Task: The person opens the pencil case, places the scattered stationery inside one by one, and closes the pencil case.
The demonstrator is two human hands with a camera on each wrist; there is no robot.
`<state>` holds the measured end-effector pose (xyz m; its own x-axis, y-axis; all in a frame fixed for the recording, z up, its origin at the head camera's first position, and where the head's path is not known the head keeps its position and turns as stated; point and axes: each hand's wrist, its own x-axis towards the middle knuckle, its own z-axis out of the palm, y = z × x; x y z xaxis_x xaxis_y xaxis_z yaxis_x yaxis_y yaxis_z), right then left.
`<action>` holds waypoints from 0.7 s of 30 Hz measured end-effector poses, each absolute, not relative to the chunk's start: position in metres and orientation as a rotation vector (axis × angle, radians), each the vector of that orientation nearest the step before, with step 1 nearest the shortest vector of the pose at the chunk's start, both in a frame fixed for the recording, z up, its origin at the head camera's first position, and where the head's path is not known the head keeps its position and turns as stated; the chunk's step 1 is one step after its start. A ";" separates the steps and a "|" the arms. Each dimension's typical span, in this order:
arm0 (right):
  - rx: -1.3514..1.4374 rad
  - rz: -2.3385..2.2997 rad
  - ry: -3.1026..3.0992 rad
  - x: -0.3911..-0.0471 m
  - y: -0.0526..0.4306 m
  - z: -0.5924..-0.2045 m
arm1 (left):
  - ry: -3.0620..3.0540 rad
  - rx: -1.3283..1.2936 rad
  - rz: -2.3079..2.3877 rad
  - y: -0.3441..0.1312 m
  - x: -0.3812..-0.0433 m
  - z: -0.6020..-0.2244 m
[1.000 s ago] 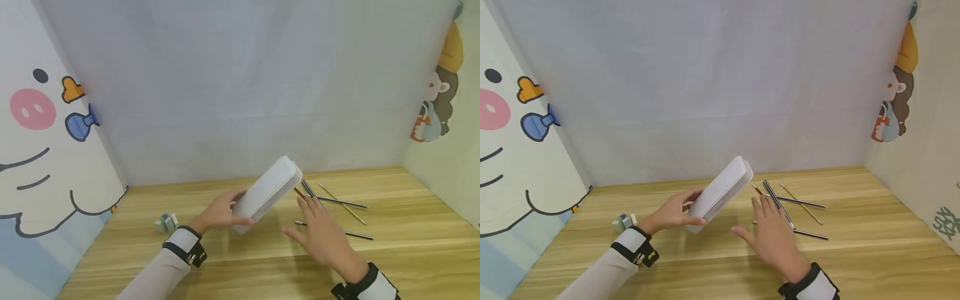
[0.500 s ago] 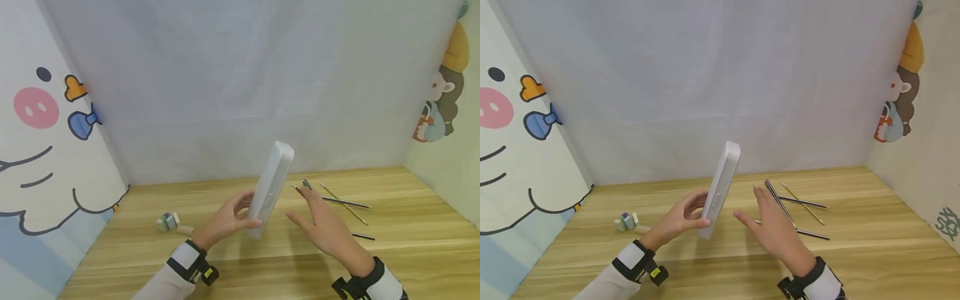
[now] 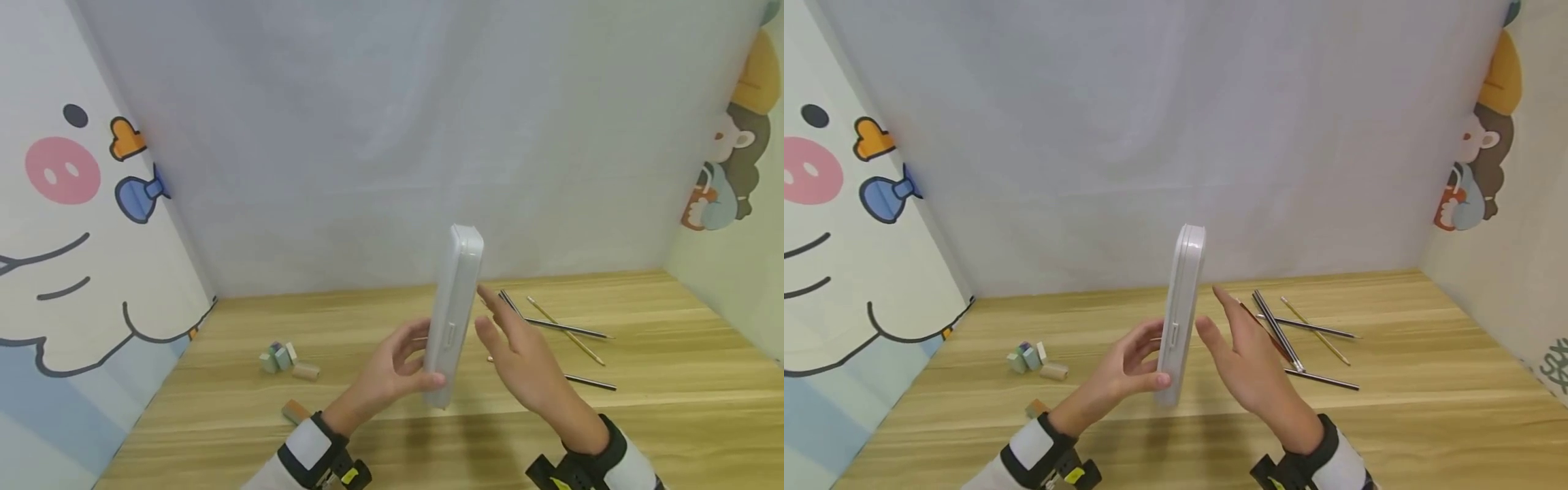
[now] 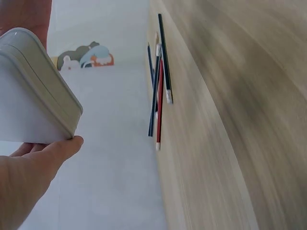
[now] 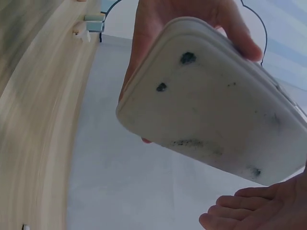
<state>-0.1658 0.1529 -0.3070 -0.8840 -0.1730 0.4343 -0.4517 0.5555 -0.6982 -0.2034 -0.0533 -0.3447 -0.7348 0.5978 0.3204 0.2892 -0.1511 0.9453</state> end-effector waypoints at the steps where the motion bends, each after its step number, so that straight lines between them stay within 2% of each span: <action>1: 0.524 1.272 -2.456 -0.165 0.152 -0.305 | 1.876 1.015 1.981 -0.052 -0.202 -0.344; 15: 0.654 1.566 -2.239 -0.164 0.138 -0.290 | 1.900 1.008 1.972 -0.050 -0.191 -0.347; 21: 0.605 1.729 -2.166 -0.164 0.133 -0.288 | 1.904 1.007 1.961 -0.047 -0.187 -0.348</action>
